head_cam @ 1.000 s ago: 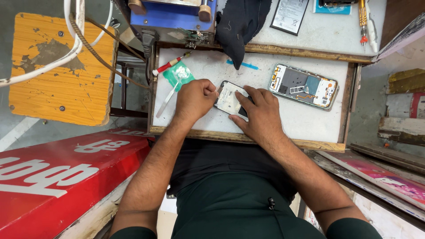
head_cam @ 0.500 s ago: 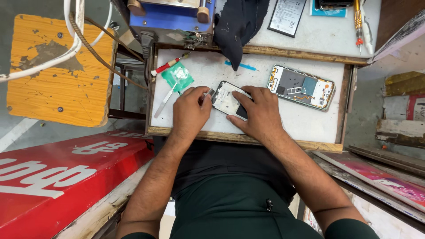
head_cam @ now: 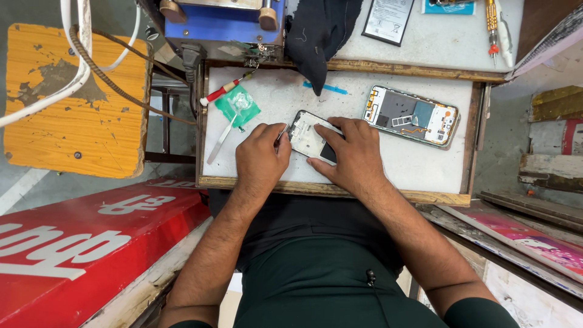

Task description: The person cleans the interior of a disassembled smartphone with a cloth, then uses a plastic spudger to pry and remove a metal bracket and a small circuit board from the phone frame. The removed parts are placed on the workbench.

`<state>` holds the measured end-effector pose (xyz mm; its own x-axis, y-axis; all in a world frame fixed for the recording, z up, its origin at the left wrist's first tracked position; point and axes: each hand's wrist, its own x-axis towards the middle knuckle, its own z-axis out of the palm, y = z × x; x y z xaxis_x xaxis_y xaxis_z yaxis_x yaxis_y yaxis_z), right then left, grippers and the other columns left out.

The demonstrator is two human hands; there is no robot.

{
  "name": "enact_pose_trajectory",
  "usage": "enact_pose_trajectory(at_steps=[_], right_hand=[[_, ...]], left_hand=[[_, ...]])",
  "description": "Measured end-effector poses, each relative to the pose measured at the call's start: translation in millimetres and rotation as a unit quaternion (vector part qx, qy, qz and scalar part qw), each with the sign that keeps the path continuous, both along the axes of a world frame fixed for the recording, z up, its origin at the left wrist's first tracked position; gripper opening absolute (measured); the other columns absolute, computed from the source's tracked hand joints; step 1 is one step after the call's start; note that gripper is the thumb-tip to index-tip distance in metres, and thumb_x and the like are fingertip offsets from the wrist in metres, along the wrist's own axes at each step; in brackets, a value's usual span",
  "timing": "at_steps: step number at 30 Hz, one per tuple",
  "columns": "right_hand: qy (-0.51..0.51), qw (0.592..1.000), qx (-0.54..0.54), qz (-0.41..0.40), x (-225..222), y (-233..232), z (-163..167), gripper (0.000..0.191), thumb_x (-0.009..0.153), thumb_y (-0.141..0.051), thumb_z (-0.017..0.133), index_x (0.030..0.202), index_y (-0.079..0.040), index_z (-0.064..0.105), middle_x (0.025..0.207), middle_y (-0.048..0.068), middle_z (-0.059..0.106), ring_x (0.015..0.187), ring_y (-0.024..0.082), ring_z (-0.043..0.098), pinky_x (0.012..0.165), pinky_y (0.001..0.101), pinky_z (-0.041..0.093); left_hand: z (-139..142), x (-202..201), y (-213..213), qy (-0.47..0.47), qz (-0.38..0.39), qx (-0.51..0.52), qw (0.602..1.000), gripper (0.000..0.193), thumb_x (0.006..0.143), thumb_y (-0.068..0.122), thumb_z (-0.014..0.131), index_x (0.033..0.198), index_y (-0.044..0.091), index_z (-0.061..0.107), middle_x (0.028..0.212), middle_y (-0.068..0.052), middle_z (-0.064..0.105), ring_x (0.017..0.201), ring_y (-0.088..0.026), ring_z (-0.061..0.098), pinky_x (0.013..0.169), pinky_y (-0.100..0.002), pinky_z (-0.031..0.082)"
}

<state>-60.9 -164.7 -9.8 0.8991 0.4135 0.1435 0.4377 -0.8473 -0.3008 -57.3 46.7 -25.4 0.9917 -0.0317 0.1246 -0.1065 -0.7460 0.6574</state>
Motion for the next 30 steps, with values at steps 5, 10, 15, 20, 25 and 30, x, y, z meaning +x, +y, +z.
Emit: enact_pose_trajectory(at_steps=[5, 10, 15, 20, 25, 30], right_hand=[[0.001, 1.0, 0.002, -0.002, 0.1, -0.4, -1.4, 0.067, 0.076, -0.049, 0.087, 0.13, -0.013, 0.071, 0.133, 0.011, 0.06, 0.116, 0.029, 0.052, 0.098, 0.0464, 0.042], [-0.007, 1.0, 0.005, 0.005, 1.3, -1.2, -4.6, 0.067, 0.078, -0.051, 0.086, 0.132, -0.012, 0.07, 0.133, 0.012, 0.06, 0.116, 0.028, 0.052, 0.099, 0.0461, 0.042], [-0.005, 1.0, 0.003, 0.003, -0.3, -1.9, -4.4, 0.067, 0.077, -0.05, 0.086, 0.131, -0.013, 0.071, 0.133, 0.01, 0.06, 0.116, 0.028, 0.051, 0.099, 0.0465, 0.041], [-0.004, 1.0, 0.006, 0.002, -0.1, -1.9, -2.2, 0.065, 0.077, -0.049, 0.087, 0.13, -0.014, 0.072, 0.133, 0.01, 0.059, 0.119, 0.029, 0.051, 0.101, 0.0466, 0.041], [0.012, 1.0, 0.018, -0.001, 0.2, -0.8, -1.9, 0.066, 0.077, -0.048, 0.088, 0.13, -0.014, 0.072, 0.132, 0.01, 0.059, 0.117, 0.029, 0.051, 0.1, 0.0467, 0.04], [0.006, 1.0, 0.021, -0.005, -1.7, -1.6, -0.9, 0.066, 0.077, -0.048, 0.088, 0.13, -0.013, 0.072, 0.132, 0.01, 0.06, 0.118, 0.029, 0.051, 0.1, 0.0468, 0.04]], left_hand=[[-0.8, -2.4, -6.1, -0.045, -0.008, 0.052, 0.998, 0.019, 0.092, 0.011, 0.073, 0.109, 0.001, 0.074, 0.089, -0.01, 0.072, 0.073, -0.023, 0.073, 0.063, -0.034, 0.06], [1.0, -6.3, -16.9, -0.073, 0.004, 0.077, 0.994, 0.019, 0.092, 0.011, 0.073, 0.107, 0.001, 0.074, 0.086, -0.011, 0.07, 0.074, -0.026, 0.072, 0.064, -0.035, 0.059], [8.6, 11.3, -6.1, 0.011, 0.012, 0.038, 0.999, 0.016, 0.091, 0.013, 0.071, 0.104, 0.004, 0.076, 0.091, -0.013, 0.074, 0.074, -0.029, 0.073, 0.066, -0.038, 0.059], [14.2, 40.5, 9.9, 0.176, -0.05, -0.005, 0.983, 0.014, 0.089, 0.015, 0.07, 0.099, 0.008, 0.077, 0.084, -0.01, 0.077, 0.072, -0.026, 0.074, 0.069, -0.038, 0.058], [15.1, 31.2, 13.9, 0.146, -0.03, -0.131, 0.98, 0.018, 0.09, 0.014, 0.07, 0.105, 0.006, 0.075, 0.082, -0.009, 0.076, 0.071, -0.023, 0.075, 0.066, -0.035, 0.058], [10.6, 13.0, 10.4, -0.007, -0.02, -0.056, 0.998, 0.035, 0.094, 0.009, 0.068, 0.128, 0.002, 0.071, 0.1, -0.013, 0.074, 0.082, -0.027, 0.074, 0.072, -0.036, 0.059]])
